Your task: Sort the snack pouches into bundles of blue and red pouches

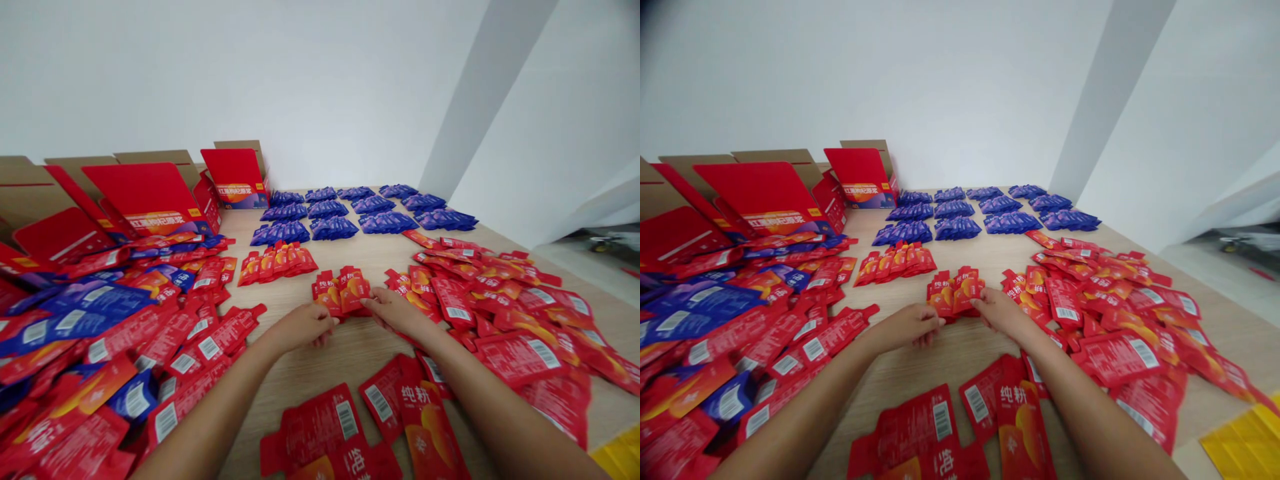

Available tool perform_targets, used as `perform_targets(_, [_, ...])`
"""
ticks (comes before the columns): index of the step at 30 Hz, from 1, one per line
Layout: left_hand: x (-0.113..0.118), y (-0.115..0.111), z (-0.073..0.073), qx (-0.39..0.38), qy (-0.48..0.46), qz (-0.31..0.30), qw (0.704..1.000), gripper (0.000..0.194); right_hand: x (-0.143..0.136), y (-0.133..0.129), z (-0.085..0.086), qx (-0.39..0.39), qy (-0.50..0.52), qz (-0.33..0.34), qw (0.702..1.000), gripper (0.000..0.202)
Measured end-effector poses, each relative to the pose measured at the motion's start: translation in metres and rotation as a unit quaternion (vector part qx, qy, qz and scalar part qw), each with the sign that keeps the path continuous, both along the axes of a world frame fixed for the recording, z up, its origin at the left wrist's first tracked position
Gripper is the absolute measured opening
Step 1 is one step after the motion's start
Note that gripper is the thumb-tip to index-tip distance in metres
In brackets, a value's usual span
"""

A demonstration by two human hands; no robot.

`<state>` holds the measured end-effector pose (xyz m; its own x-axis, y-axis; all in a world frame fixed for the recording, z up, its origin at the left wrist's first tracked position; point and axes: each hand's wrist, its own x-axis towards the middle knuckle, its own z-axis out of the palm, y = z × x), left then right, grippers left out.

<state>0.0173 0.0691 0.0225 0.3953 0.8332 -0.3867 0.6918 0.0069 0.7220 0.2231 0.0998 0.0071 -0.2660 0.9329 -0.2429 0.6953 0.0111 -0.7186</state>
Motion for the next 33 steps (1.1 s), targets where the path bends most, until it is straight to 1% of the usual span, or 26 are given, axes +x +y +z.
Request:
perform_targets(1, [0.000, -0.006, 0.006, 0.030, 0.055, -0.057, 0.996, 0.025, 0.001, 0.000, 0.002, 0.037, -0.030, -0.009, 0.999, 0.024])
perform_targets(2, [0.000, -0.012, 0.011, 0.061, 0.111, -0.114, 0.985, 0.025, 0.002, 0.001, 0.004, 0.074, -0.062, -0.021, 0.995, 0.023])
perform_targets(4, [0.003, -0.025, 0.018, 0.103, 0.188, -0.212, 0.954, 0.033, 0.004, 0.002, 0.006, 0.123, -0.105, -0.043, 0.986, 0.021])
perform_targets(6, [0.007, -0.037, 0.020, 0.129, 0.214, -0.265, 0.931, 0.046, 0.006, 0.002, 0.006, 0.144, -0.111, -0.056, 0.982, 0.018])
perform_targets(7, [0.009, -0.041, 0.019, 0.140, 0.215, -0.277, 0.926, 0.048, 0.006, 0.002, 0.005, 0.152, -0.105, -0.058, 0.981, 0.017])
perform_targets(9, [0.014, -0.046, 0.014, 0.154, 0.208, -0.287, 0.922, 0.045, 0.006, 0.001, 0.004, 0.169, -0.085, -0.053, 0.980, 0.015])
perform_targets(11, [0.016, -0.045, 0.009, 0.151, 0.188, -0.288, 0.927, 0.033, 0.005, 0.000, 0.002, 0.184, -0.065, -0.046, 0.980, 0.014])
perform_targets(14, [0.014, -0.035, 0.004, 0.112, 0.124, -0.287, 0.943, 0.018, 0.004, -0.002, 0.002, 0.205, -0.041, -0.041, 0.977, 0.012])
perform_targets(16, [0.008, -0.026, 0.001, 0.066, 0.052, -0.270, 0.959, 0.010, 0.003, -0.002, 0.003, 0.212, -0.021, -0.038, 0.976, 0.011])
perform_targets(18, [0.002, -0.017, 0.001, -0.014, -0.031, -0.231, 0.972, 0.009, 0.002, -0.004, 0.005, 0.211, 0.010, -0.033, 0.977, 0.011])
perform_targets(20, [-0.004, -0.010, 0.003, -0.096, -0.107, -0.173, 0.974, 0.009, -0.001, -0.007, 0.008, 0.194, 0.057, -0.020, 0.979, 0.011])
perform_targets(21, [-0.006, -0.008, 0.004, -0.119, -0.141, -0.140, 0.973, 0.011, -0.002, -0.008, 0.009, 0.174, 0.086, -0.013, 0.981, 0.012])
perform_targets(22, [-0.009, -0.005, 0.007, -0.122, -0.174, -0.107, 0.971, 0.015, -0.004, -0.010, 0.010, 0.145, 0.117, -0.006, 0.982, 0.015])
perform_targets(23, [-0.010, -0.003, 0.010, -0.107, -0.207, -0.074, 0.970, 0.018, -0.005, -0.012, 0.010, 0.108, 0.148, 0.001, 0.983, 0.019])
perform_targets(25, [-0.013, 0.000, 0.017, -0.047, -0.267, -0.013, 0.962, 0.023, -0.008, -0.014, 0.010, 0.020, 0.187, 0.014, 0.982, 0.035])
perform_targets(26, [-0.014, 0.001, 0.020, -0.008, -0.292, 0.019, 0.956, 0.024, -0.009, -0.015, 0.009, -0.027, 0.195, 0.022, 0.980, 0.045])
perform_targets(28, [-0.015, 0.000, 0.027, 0.094, -0.326, 0.093, 0.936, 0.024, -0.010, -0.017, 0.009, -0.122, 0.203, 0.041, 0.971, 0.062])
perform_targets(30, [-0.013, -0.006, 0.034, 0.214, -0.333, 0.163, 0.904, 0.020, -0.010, -0.018, 0.010, -0.221, 0.236, 0.067, 0.944, 0.074])
perform_targets(31, [-0.011, -0.010, 0.036, 0.267, -0.324, 0.180, 0.890, 0.017, -0.009, -0.018, 0.011, -0.265, 0.266, 0.079, 0.924, 0.077])
perform_targets(32, [-0.009, -0.015, 0.039, 0.309, -0.306, 0.176, 0.883, 0.014, -0.009, -0.019, 0.013, -0.299, 0.301, 0.087, 0.901, 0.079])
perform_targets(33, [-0.007, -0.020, 0.041, 0.339, -0.283, 0.147, 0.885, 0.011, -0.009, -0.019, 0.014, -0.323, 0.336, 0.087, 0.881, 0.079])
